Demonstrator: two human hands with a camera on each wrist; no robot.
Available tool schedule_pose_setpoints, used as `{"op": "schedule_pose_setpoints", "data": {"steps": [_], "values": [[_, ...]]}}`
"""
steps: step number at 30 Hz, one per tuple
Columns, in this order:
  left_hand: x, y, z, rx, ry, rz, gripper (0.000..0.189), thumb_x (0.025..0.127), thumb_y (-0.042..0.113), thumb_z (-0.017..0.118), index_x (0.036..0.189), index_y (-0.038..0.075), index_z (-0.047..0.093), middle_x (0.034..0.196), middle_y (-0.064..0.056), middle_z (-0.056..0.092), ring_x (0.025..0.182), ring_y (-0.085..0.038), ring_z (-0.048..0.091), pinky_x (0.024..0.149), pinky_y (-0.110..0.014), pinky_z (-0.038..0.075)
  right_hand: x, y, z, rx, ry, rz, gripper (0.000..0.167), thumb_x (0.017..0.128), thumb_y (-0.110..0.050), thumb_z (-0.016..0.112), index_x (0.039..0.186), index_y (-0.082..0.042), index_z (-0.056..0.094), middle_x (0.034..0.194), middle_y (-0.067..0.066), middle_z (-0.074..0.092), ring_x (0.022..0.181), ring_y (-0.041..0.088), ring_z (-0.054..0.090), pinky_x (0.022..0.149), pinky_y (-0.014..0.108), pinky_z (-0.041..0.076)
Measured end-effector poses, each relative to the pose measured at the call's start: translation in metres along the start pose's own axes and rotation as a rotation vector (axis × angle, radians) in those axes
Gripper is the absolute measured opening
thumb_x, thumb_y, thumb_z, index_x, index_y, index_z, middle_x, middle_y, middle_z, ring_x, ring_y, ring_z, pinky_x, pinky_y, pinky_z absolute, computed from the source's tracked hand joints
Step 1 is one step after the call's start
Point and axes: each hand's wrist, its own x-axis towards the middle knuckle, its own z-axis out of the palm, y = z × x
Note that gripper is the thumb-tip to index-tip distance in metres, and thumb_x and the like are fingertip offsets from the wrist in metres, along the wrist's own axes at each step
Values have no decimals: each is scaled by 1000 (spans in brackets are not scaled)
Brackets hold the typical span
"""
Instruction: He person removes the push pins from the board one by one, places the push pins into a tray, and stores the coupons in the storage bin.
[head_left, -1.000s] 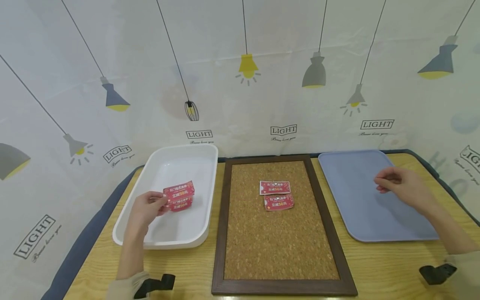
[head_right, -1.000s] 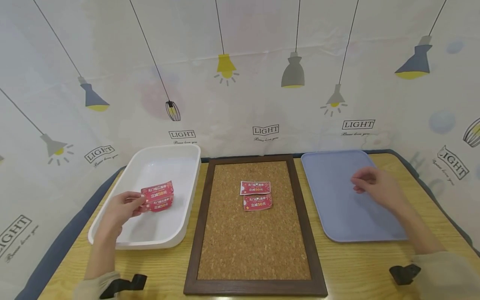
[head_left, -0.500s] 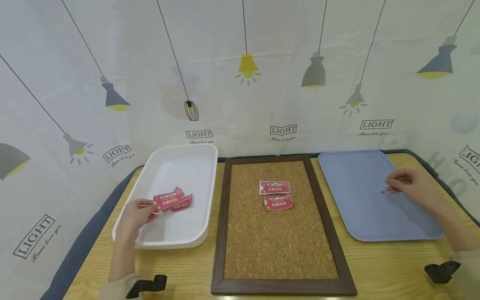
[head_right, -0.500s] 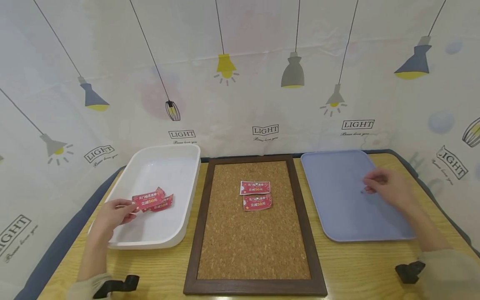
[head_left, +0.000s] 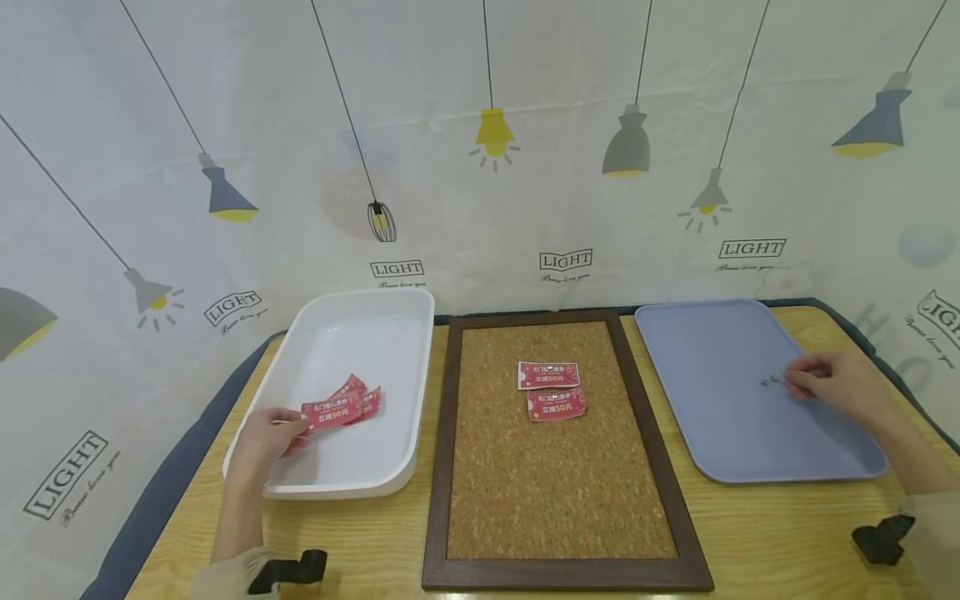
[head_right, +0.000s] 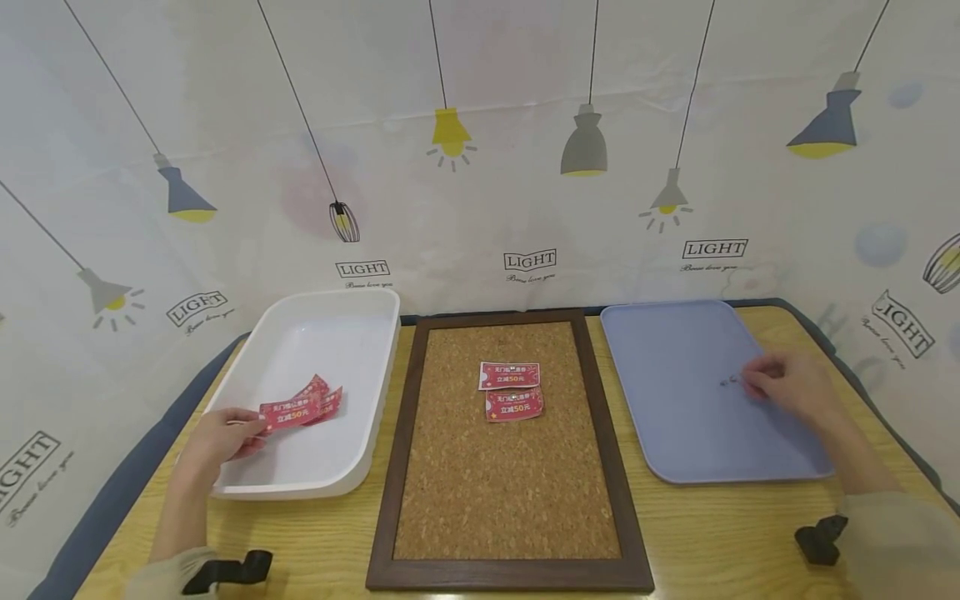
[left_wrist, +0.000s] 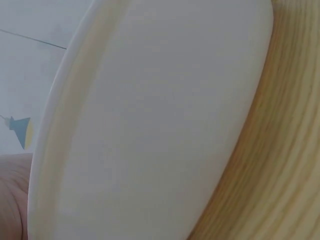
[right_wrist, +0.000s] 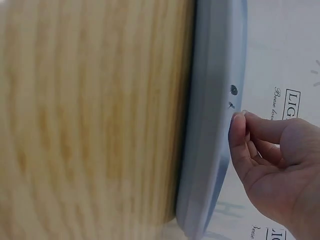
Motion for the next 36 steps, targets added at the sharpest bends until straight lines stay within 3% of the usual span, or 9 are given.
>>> {"op": "schedule_pose_setpoints", "data": {"steps": [13,25,36], "values": [[11,-8,-3,34,-18,-61,34,100,9,60,123,-14,52,92,-18,64,69,-16,60,64,-26,53,-2,6,2,9,-50,21,34,99,-17,65,106,16,66,78,6,73,61,7,65,56,23,50],[12,-11,0,62,1,-38,33,99,9,61,121,-15,53,88,-17,64,67,-16,61,62,-27,51,-1,6,2,24,-76,19,35,100,-16,64,108,17,63,82,8,73,63,6,64,58,23,51],[0,-3,-3,76,54,8,37,100,16,61,124,-11,55,98,-20,64,80,-24,61,68,-30,51,-3,15,3,59,-35,54,38,101,-18,61,112,19,60,82,8,72,63,6,65,57,23,52]]}}
